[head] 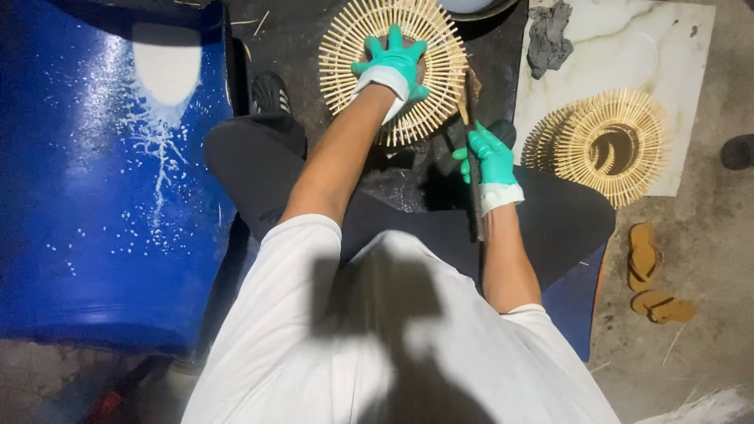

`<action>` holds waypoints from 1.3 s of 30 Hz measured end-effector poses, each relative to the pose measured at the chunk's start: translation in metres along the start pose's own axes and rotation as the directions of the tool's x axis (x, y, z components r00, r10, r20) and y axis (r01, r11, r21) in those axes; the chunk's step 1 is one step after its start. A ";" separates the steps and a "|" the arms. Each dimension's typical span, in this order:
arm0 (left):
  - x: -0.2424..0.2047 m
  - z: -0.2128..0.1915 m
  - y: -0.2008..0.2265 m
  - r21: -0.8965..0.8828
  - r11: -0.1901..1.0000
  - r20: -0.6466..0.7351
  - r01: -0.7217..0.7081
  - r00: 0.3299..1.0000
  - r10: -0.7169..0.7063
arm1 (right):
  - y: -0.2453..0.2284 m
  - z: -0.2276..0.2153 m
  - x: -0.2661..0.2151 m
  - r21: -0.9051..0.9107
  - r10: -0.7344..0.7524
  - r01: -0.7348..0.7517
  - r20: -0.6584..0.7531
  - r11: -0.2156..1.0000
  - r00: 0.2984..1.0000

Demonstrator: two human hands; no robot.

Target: Shaping and cleaning a circular bamboo or wooden frame using metal tools in a manufacturing setting.

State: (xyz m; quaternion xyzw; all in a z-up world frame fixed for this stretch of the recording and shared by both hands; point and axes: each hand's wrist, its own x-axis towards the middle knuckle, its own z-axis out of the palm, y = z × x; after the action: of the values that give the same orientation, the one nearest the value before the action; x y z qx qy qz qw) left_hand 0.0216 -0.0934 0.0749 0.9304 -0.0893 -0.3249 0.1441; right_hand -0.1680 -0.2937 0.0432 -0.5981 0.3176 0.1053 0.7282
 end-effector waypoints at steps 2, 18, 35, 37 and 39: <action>-0.008 -0.003 0.003 -0.025 1.000 -0.012 0.003 1.000 -0.004 | 0.001 0.002 -0.001 0.010 0.002 -0.002 0.005 1.000 1.000; 0.017 0.021 -0.006 0.108 0.994 -0.050 -0.028 0.998 0.034 | -0.004 0.006 -0.006 -0.010 0.001 -0.001 -0.012 1.000 1.000; -0.018 -0.006 0.003 0.071 0.997 0.023 0.028 0.999 -0.030 | -0.005 0.013 -0.025 0.003 0.045 -0.045 -0.049 0.999 0.998; -0.019 -0.007 0.007 0.045 0.997 0.018 0.069 0.997 -0.070 | -0.007 0.009 -0.032 0.012 0.060 -0.060 -0.055 0.998 0.997; -0.016 -0.003 0.006 0.044 0.997 0.011 0.070 0.997 -0.071 | -0.009 0.012 -0.044 -0.008 0.070 -0.071 -0.052 0.997 0.996</action>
State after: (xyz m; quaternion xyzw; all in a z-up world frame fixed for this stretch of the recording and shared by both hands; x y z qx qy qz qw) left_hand 0.0109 -0.0940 0.0881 0.9339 -0.0642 -0.3335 0.1118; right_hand -0.1932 -0.2751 0.0769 -0.5927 0.3567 0.1169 0.7126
